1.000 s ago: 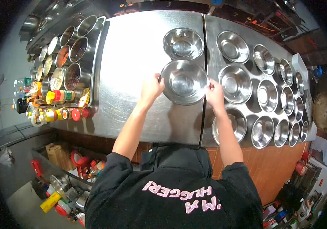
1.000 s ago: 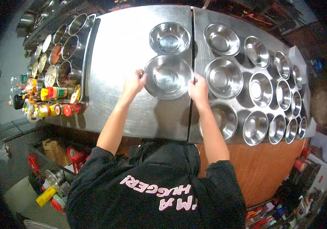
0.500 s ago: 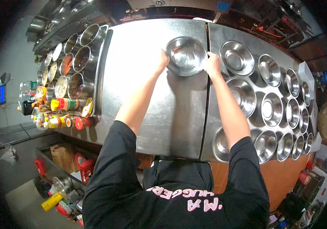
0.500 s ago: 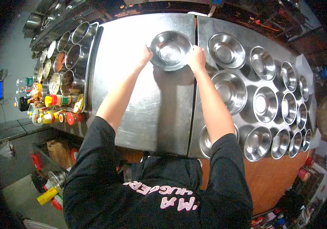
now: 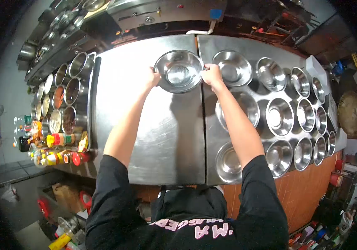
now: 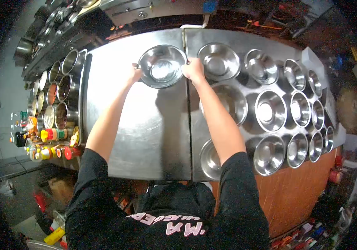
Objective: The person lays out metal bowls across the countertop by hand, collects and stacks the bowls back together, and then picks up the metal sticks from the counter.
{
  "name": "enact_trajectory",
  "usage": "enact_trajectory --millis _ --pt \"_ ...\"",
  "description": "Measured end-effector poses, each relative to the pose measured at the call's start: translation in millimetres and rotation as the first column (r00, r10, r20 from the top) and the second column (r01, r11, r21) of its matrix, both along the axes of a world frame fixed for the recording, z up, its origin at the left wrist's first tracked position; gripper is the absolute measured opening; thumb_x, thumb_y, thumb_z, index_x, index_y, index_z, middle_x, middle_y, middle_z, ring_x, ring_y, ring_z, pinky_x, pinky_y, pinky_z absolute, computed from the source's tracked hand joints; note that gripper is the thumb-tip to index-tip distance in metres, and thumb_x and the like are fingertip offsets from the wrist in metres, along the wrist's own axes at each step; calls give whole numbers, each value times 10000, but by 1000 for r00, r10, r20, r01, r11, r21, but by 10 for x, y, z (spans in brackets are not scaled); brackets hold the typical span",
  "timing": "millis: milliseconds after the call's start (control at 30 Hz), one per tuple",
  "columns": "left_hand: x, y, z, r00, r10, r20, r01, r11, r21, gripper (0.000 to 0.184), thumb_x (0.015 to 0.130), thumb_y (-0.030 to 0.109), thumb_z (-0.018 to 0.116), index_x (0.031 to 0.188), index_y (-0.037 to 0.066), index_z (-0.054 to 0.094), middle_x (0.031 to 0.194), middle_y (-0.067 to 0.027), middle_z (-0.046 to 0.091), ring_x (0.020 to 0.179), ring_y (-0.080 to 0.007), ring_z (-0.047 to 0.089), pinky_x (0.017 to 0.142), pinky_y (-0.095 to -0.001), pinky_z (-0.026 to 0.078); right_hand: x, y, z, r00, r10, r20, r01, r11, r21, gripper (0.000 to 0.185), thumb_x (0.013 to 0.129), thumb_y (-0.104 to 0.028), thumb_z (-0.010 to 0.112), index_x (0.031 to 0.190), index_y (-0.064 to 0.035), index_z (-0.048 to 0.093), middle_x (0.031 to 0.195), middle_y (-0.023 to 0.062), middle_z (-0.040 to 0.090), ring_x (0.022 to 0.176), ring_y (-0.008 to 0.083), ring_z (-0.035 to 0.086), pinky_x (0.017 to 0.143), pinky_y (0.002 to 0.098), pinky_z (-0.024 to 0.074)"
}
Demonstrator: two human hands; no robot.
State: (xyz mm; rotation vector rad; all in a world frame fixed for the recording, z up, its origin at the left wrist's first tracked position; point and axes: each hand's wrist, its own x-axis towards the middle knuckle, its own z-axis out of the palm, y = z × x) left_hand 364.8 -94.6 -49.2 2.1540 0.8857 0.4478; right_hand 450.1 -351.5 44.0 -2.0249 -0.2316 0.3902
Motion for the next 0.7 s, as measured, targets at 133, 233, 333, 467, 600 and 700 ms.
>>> enact_trajectory --millis 133,233,333,467,600,700 --pt "216 -868 1392 992 -115 -58 103 978 -184 197 661 109 550 761 -35 642 587 -151 619 534 -251 625 584 -362 501 504 -528 100 991 -46 125 40 998 52 211 639 -114 551 781 18 635 733 215 625 705 335 618 640 371 452" --pt "622 -1204 1449 959 -267 -96 252 957 -142 160 603 96 540 635 -30 635 610 -197 619 600 -300 642 630 -367 507 739 -965 246 948 -143 285 154 988 -17 182 642 -125 567 733 22 620 688 207 614 667 332 610 609 380 445" --pt "976 -1583 1208 970 -241 -45 244 965 95 170 604 99 545 643 -42 631 658 -225 625 690 -344 645 680 -395 507 973 -1393 204 975 -95 202 105 994 -40 170 643 -125 564 723 15 618 681 209 605 681 345 607 623 386 450" --pt "1141 -1975 1022 964 -138 -227 157 985 70 210 646 127 582 775 -27 647 835 -249 640 833 -381 628 755 -432 498 1175 -1634 43 983 -52 178 88 976 -200 205 650 -128 556 785 8 630 798 237 619 806 381 607 703 410 465" --pt "1145 -2077 840 948 -95 -303 139 983 124 213 641 137 587 800 10 650 872 -219 643 858 -370 615 774 -438 483 1105 -1633 -41 968 -91 235 152 954 -259 233 659 -145 569 812 18 633 866 252 621 873 399 596 751 432 470" --pt "1093 -2068 780 988 -112 -104 142 929 342 267 691 145 570 885 -36 605 859 -268 630 861 -386 623 772 -435 496 1021 -1646 78 960 50 274 89 877 -471 262 690 -167 581 836 44 631 905 269 619 896 408 591 787 447 468"
